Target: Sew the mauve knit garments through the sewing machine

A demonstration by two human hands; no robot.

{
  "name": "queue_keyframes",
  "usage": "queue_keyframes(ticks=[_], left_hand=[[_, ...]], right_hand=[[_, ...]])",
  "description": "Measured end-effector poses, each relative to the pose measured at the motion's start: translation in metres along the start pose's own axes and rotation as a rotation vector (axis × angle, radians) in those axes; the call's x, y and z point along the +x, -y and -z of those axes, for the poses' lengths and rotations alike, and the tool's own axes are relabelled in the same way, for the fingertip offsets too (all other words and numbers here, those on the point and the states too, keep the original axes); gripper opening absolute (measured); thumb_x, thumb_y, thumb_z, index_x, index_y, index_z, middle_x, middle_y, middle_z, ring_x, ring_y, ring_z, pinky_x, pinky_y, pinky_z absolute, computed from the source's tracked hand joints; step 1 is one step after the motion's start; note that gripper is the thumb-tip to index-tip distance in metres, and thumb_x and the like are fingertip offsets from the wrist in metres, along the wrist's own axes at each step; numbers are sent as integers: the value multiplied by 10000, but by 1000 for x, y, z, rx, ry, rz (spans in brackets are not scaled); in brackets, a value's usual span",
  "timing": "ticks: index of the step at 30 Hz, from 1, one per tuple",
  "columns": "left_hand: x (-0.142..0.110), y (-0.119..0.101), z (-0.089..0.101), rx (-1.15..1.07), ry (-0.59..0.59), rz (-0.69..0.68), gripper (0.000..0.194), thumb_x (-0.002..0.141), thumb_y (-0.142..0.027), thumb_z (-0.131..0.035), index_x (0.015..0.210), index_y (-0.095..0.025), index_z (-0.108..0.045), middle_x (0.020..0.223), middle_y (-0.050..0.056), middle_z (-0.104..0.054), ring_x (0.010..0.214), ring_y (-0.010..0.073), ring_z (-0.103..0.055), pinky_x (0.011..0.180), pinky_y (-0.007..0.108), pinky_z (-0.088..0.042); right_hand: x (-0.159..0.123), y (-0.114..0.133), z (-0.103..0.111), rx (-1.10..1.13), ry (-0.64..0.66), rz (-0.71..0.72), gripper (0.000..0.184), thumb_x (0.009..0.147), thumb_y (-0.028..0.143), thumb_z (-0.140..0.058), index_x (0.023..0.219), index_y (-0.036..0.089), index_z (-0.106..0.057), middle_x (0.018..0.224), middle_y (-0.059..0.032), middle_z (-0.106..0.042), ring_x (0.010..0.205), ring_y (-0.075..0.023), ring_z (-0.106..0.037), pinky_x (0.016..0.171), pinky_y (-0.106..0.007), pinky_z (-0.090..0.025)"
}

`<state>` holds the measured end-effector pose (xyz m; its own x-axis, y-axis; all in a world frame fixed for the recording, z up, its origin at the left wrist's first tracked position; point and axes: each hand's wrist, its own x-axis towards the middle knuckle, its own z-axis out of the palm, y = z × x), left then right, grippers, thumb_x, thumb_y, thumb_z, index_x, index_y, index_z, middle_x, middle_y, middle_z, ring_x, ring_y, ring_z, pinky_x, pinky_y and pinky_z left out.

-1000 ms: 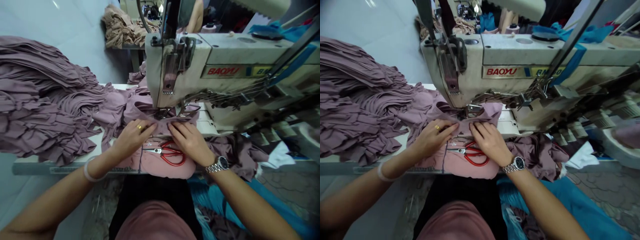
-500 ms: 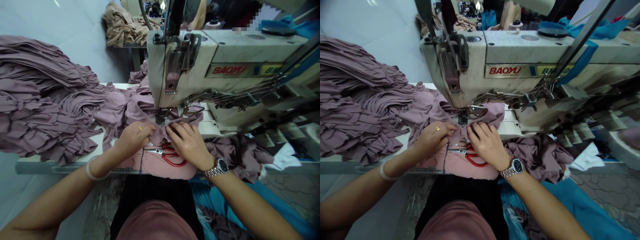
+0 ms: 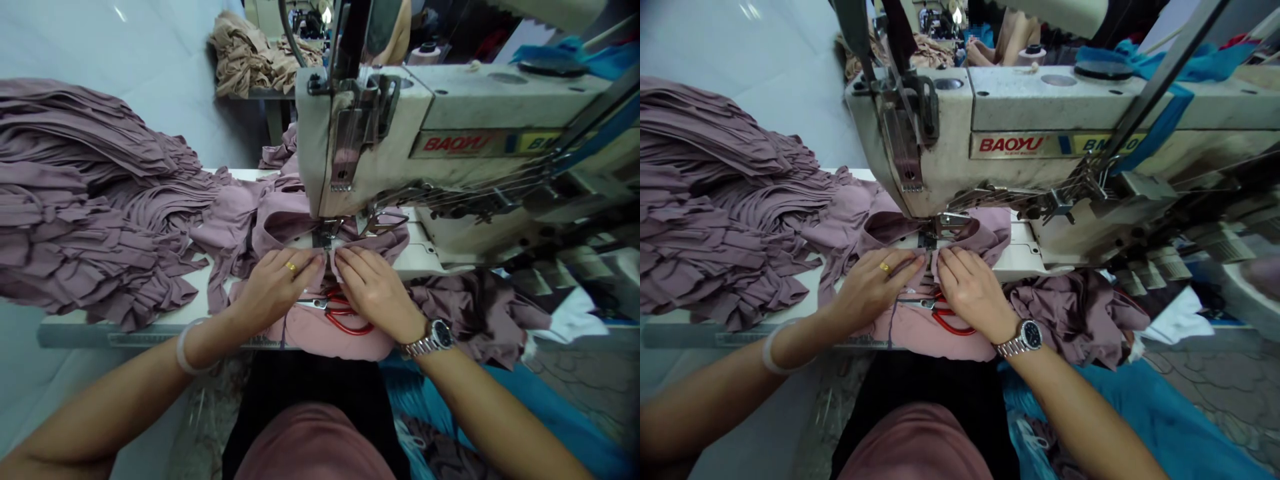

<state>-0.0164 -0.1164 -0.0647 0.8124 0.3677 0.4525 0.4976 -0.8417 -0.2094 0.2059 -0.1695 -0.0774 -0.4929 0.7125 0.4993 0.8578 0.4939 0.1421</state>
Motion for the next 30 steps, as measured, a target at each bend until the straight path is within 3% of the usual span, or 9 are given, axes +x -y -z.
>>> queue_keyframes(ticks=[4, 13, 22, 30], left_hand=[[3, -5, -7, -80, -13, 51, 327, 928, -112, -469, 1225, -98, -604, 1248, 132, -627, 1111, 238, -582, 893, 372, -491], [11, -16, -9, -32, 26, 183, 361, 934, -169, -467, 1270, -121, -587, 1217, 136, -624, 1074, 261, -564, 831, 407, -443], [9, -7, -12, -107, 30, 100, 377, 920, -114, -429, 1264, -78, -580, 1241, 146, -610, 1130, 258, -550, 917, 388, -460], [12, -6, -10, -96, 78, 134, 408, 919, -126, -414, 1299, -99, -560, 1275, 153, -593, 1115, 261, -559, 895, 401, -464]], right_hand=[[0, 5, -4, 120, -13, -101, 384, 932, 184, -491, 1291, 62, -550, 1291, -161, -595, 1173, -259, -524, 976, -433, -487], [1, 10, -9, 256, -88, -198, 381, 939, 186, -489, 1298, 71, -544, 1305, -136, -593, 1199, -250, -514, 1024, -437, -466], [10, 8, 0, 30, 50, -81, 387, 947, 232, -471, 1281, 65, -575, 1321, -145, -579, 1147, -276, -513, 909, -427, -474], [12, 9, -1, 9, 48, -71, 386, 947, 225, -462, 1275, 56, -576, 1322, -165, -574, 1146, -280, -503, 909, -434, -459]])
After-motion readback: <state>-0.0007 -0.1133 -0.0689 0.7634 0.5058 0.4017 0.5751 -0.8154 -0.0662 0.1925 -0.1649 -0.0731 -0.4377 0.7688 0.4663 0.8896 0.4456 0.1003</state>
